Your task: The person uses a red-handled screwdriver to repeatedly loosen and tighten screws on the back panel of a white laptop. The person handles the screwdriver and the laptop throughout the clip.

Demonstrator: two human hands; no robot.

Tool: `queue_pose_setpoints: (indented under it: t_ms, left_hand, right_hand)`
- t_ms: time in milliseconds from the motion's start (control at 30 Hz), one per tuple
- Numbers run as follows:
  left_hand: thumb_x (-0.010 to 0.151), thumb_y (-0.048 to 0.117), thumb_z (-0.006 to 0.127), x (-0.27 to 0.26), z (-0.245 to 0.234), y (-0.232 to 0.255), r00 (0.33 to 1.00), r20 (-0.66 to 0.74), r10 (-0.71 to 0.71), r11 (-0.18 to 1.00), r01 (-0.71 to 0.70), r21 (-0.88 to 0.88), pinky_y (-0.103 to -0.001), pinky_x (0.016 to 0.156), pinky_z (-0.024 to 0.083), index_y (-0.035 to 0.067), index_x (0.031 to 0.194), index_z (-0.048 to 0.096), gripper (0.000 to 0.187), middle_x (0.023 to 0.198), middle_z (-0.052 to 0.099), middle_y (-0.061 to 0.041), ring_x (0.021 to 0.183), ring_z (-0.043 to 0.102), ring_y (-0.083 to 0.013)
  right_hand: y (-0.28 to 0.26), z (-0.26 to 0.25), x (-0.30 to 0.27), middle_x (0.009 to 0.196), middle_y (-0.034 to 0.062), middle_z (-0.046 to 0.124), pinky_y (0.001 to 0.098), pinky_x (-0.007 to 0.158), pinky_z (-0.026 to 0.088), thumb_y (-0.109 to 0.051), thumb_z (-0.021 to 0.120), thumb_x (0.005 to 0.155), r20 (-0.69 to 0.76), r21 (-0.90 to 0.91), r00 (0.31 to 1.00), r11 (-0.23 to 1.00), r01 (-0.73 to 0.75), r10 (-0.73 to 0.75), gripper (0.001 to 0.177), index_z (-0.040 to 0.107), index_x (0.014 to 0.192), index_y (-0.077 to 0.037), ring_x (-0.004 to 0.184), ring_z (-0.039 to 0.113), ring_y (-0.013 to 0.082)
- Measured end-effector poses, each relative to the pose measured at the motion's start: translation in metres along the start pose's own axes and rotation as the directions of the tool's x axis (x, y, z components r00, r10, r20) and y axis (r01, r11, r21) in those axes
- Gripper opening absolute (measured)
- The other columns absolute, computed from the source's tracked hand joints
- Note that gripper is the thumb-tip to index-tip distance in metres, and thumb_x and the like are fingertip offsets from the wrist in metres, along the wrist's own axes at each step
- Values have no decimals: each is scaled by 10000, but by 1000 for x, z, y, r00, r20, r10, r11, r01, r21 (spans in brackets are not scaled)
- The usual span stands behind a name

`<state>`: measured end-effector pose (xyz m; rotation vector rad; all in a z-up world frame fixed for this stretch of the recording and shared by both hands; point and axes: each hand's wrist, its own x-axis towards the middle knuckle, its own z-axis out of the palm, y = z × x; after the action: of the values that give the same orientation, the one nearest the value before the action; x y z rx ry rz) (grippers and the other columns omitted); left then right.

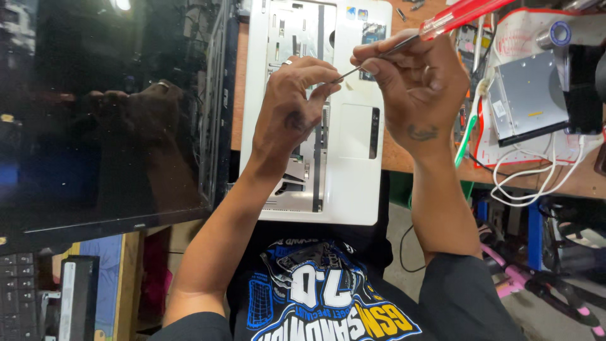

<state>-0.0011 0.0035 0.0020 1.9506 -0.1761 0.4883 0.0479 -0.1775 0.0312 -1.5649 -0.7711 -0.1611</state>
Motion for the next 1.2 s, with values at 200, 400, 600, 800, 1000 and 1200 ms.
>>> queue_pose_setpoints:
  t_ms: [200, 400, 600, 800, 1000, 1200]
  left_hand:
    - [901, 84, 751, -3, -13, -16, 995, -97, -37, 997, 44, 69, -415, 1049, 488, -43, 1252, 677, 380, 1213, 704, -214, 1130, 679, -325]
    - [887, 108, 728, -20, -5, -37, 979, -115, -168, 918, 198, 343, -469, 1014, 440, -54, 1254, 642, 410, 1216, 657, -233, 1128, 594, -403]
    - [922, 213, 623, -31, 3, -44, 963, -62, -260, 868, 262, 423, -489, 1062, 366, -75, 1248, 623, 434, 1326, 569, -260, 1234, 509, -393]
    - [915, 207, 662, -34, 5, -41, 963, -8, -269, 815, 233, 530, -464, 1088, 356, -63, 1257, 619, 438, 1386, 540, -242, 1291, 491, -362]
    - [914, 228, 670, -32, 8, -40, 948, 3, -317, 789, 261, 557, -465, 1094, 337, -33, 1274, 614, 448, 1407, 522, -205, 1317, 466, -345]
    - [925, 218, 646, -31, 4, -37, 939, 23, -343, 797, 277, 536, -460, 1108, 324, -29, 1287, 607, 439, 1425, 517, -198, 1339, 449, -337]
  right_hand:
    - [24, 12, 21, 1138, 194, 728, 312, 1007, 635, 122, 647, 1156, 16, -7, 999, 999, 52, -52, 186, 483, 1170, 34, 1084, 753, 200]
    - [74, 26, 57, 1140, 157, 748, 317, 982, 625, 115, 656, 1130, -23, -90, 995, 992, 91, -93, 155, 549, 1210, 37, 1035, 745, 184]
    - [120, 50, 88, 1093, 129, 756, 345, 974, 654, 86, 645, 1093, -19, 17, 997, 997, 79, -79, 147, 564, 1208, 48, 1029, 763, 203]
    - [140, 60, 102, 1063, 123, 782, 322, 909, 664, 68, 676, 1068, 2, -152, 996, 984, 90, -91, 133, 592, 1167, 41, 981, 788, 187]
    - [138, 54, 104, 1050, 134, 775, 308, 904, 654, 79, 656, 1065, -8, -166, 999, 985, 50, -52, 128, 561, 1131, 24, 982, 786, 178]
    - [139, 49, 102, 1058, 141, 779, 305, 905, 645, 74, 653, 1075, 21, -202, 997, 977, 70, -67, 131, 543, 1122, 22, 1000, 792, 182]
